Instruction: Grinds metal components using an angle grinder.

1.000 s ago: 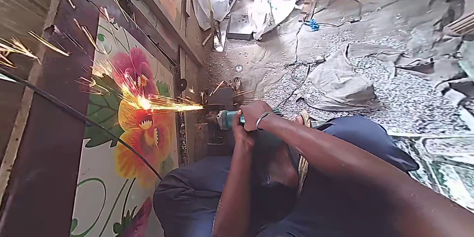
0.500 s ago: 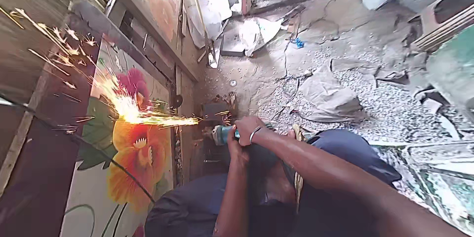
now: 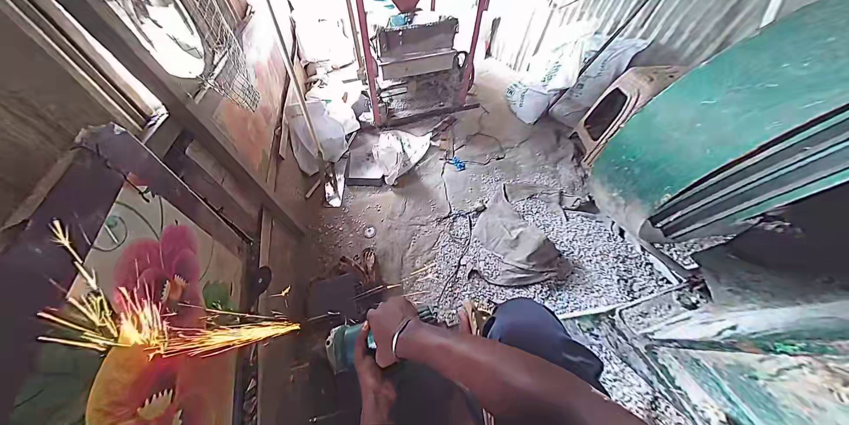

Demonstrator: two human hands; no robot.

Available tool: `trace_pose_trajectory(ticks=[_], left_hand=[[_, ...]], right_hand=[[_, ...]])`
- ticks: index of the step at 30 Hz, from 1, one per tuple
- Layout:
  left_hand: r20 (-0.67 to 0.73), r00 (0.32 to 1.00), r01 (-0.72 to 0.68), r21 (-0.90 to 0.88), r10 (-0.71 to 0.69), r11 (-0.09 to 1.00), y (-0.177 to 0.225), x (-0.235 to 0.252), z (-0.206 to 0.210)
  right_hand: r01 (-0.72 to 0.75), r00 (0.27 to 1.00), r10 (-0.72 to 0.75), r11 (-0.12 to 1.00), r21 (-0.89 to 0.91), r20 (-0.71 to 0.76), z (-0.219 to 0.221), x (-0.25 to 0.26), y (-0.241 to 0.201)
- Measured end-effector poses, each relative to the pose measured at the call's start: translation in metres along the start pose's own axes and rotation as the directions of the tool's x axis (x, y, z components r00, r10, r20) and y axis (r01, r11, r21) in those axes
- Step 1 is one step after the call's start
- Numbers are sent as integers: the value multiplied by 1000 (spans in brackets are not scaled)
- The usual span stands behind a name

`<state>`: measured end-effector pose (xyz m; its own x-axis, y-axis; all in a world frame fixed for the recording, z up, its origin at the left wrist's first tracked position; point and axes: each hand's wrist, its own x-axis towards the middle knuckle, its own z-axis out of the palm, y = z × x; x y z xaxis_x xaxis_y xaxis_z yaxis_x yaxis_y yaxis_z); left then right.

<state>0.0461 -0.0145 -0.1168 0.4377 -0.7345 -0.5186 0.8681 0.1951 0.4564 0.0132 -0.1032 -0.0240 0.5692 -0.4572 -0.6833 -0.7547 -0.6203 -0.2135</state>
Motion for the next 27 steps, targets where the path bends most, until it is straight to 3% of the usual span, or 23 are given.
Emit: trace_pose_trajectory(ticks=[7,11,15,18,27], left_hand=[[-23,1000,1,-7,-1,1000,4,-11,16],[-156,986,60,3,-59,998,21,-37,45],[-89,994,51,-94,-60,994,16,-25,21],[-120,988,83,-115,-97,990,15,-17,18],[-137,981,110,-172,-134,979,16,-19,15]], right_hand=[[-17,1000,17,999,-31,-11,2,-1,-2],[-44,999,43,998,-48,-27,1,-15,-12],[-114,993,109,977,-178,-38,1,-17,-23],[-147,989,140,958,-246,-45,-2,-16,-27],[-194,981,177,938,-289,-85,5,-21,-33]])
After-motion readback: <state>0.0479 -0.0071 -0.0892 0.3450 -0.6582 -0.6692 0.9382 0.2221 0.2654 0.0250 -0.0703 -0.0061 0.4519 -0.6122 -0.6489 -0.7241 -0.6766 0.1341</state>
